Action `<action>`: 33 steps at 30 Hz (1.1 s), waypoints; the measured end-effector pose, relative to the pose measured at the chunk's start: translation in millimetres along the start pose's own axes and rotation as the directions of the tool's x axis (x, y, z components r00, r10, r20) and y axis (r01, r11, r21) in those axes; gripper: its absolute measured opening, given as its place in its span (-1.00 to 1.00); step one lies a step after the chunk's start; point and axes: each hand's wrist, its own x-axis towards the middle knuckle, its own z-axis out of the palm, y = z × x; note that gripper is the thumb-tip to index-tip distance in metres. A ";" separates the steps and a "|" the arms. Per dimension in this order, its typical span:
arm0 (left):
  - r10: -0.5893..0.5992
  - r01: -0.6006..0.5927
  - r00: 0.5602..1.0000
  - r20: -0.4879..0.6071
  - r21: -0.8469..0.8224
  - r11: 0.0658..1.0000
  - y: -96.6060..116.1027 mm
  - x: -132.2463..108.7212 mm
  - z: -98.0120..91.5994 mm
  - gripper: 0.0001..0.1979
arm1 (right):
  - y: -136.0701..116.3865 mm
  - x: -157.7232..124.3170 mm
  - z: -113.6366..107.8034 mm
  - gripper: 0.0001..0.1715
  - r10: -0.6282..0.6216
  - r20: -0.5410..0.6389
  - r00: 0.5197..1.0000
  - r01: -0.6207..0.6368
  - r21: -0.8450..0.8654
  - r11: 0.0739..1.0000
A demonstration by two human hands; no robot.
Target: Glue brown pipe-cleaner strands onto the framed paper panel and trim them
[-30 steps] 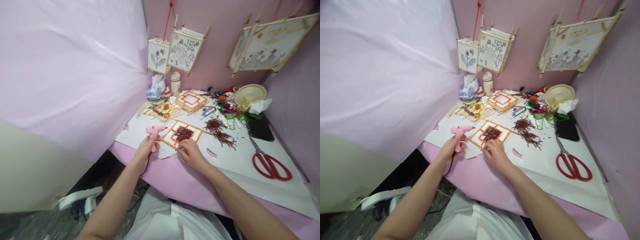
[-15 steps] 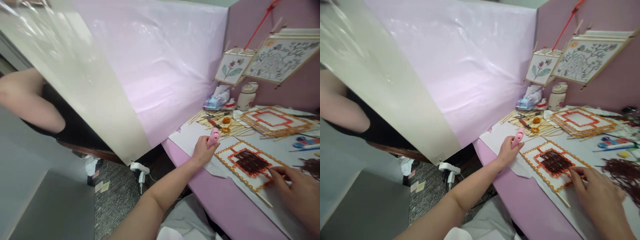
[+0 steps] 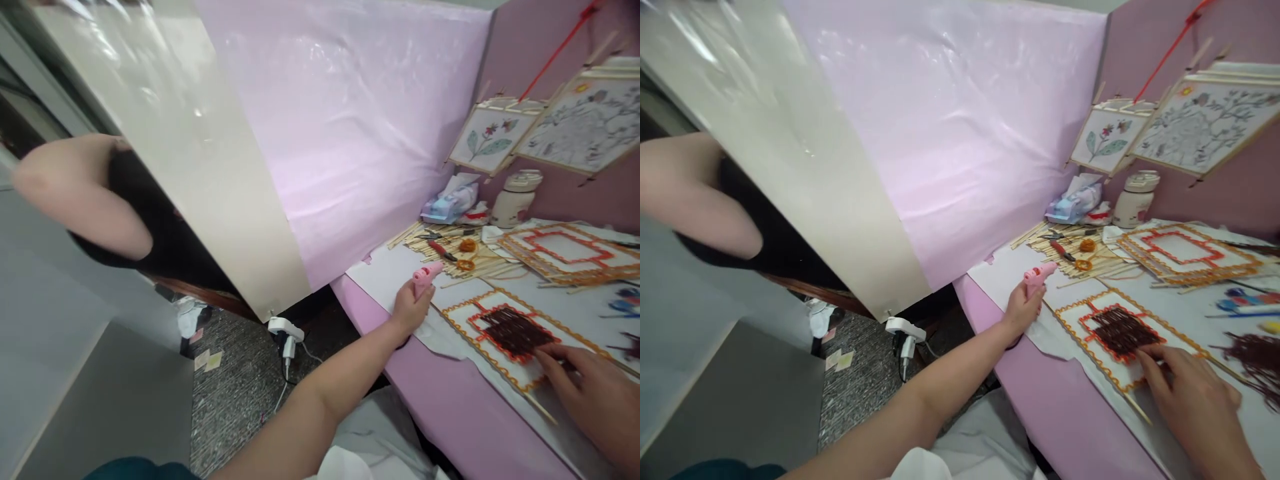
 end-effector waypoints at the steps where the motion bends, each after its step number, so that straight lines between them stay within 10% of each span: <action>1: -0.027 0.027 0.999 0.027 -0.006 1.000 1.5 -0.3 -1.1 -0.67 | -8.6 1.0 -3.0 -0.83 -0.009 0.032 0.999 0.011 -0.062 0.998; 9: -0.088 0.078 0.957 0.275 0.046 0.996 23.6 5.6 -9.0 -0.53 | -60.8 13.8 -20.5 -0.76 0.162 0.242 0.957 -0.127 -0.154 0.980; 20: -0.216 -0.103 0.757 0.616 0.439 0.893 83.2 11.8 -16.2 -0.53 | -61.6 11.6 -17.6 -0.86 0.103 0.271 0.957 -0.079 -0.099 0.992; 27: 0.024 -0.657 0.678 0.735 0.591 0.468 88.9 -5.8 -7.8 -0.69 | -60.2 11.5 -14.0 -0.86 0.026 0.292 0.956 -0.004 -0.076 0.997; 33: 0.025 -0.816 0.552 0.834 0.533 0.223 77.3 -18.2 -2.8 -0.83 | -61.3 10.9 -14.7 -0.84 0.013 0.295 0.956 0.007 -0.064 0.998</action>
